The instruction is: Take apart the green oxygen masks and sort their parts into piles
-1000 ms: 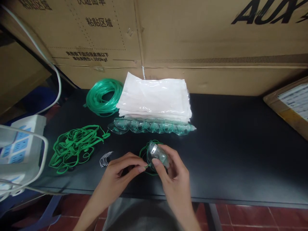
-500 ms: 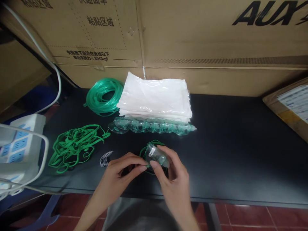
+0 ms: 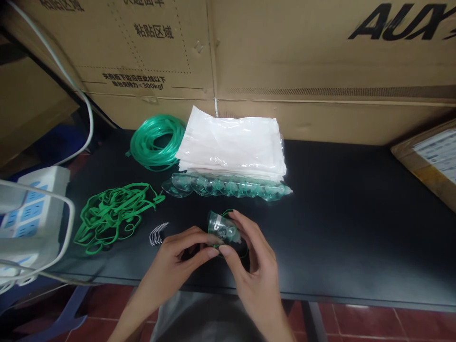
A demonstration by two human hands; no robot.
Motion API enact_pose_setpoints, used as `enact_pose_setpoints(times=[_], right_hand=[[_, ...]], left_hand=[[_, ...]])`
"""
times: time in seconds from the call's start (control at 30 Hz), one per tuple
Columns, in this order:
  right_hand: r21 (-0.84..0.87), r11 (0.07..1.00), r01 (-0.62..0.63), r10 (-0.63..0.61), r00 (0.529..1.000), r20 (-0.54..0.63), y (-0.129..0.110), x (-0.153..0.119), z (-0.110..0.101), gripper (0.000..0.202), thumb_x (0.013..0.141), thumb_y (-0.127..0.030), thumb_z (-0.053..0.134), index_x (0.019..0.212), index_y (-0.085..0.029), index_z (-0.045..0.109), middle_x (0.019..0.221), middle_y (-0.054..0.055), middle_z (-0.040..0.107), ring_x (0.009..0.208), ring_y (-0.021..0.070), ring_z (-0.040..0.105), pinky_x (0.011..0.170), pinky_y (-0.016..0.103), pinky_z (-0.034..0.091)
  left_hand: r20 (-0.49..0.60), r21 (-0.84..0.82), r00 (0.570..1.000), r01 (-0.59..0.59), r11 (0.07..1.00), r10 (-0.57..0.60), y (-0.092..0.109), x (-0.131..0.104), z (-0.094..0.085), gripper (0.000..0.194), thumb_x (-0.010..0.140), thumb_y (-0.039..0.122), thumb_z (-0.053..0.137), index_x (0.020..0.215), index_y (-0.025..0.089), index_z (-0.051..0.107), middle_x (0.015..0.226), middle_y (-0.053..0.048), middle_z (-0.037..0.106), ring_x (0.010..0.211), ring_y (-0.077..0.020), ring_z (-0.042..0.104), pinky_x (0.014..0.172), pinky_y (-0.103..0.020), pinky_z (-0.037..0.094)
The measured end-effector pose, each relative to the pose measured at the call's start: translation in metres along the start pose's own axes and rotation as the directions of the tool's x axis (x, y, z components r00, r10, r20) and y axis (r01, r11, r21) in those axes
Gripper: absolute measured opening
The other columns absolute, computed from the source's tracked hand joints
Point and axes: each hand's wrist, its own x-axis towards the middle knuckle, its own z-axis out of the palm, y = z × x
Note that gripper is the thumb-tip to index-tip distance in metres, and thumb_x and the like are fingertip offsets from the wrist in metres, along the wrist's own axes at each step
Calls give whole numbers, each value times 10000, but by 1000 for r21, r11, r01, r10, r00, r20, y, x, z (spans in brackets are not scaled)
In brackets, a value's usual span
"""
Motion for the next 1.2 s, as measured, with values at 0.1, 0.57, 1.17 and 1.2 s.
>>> enact_pose_setpoints(times=[0.1,0.57,1.17,1.2], right_hand=[[-50,992,117,-119,992,-32,-2,-2,0,328,1007,-158,702,1260,-361,755,1500,42,619,1414,268,593,1178,452,522],[-123,976,178,-171,983,67,-3,3,-2,198,1020,-110,668,990,-289,746,1451,3,646,1342,175,648,1144,271,510],[-177,959,221,-214,975,58,-3,-2,-1,220,1042,-81,597,1003,-269,706,1406,28,668,1301,187,663,1059,287,524],[-182,957,225,-218,974,55,-2,-3,0,222,1043,-79,591,1007,-268,701,1403,30,668,1301,187,661,1057,290,522]], left_hand=[[-9,5,1000,2,1000,-2,-1,-1,0,92,999,250,756,1067,261,816,930,10,726,824,-134,661,756,-237,486],[-5,65,997,-76,995,76,1,-1,2,100,981,207,761,1052,275,778,980,27,752,898,-133,687,805,-239,509],[-39,255,984,-160,953,175,2,-6,8,337,921,139,777,1178,321,658,974,55,679,864,-146,617,804,-278,471],[-43,265,984,-158,951,175,2,-6,8,333,913,133,774,1166,316,658,976,51,679,879,-154,617,809,-285,469]])
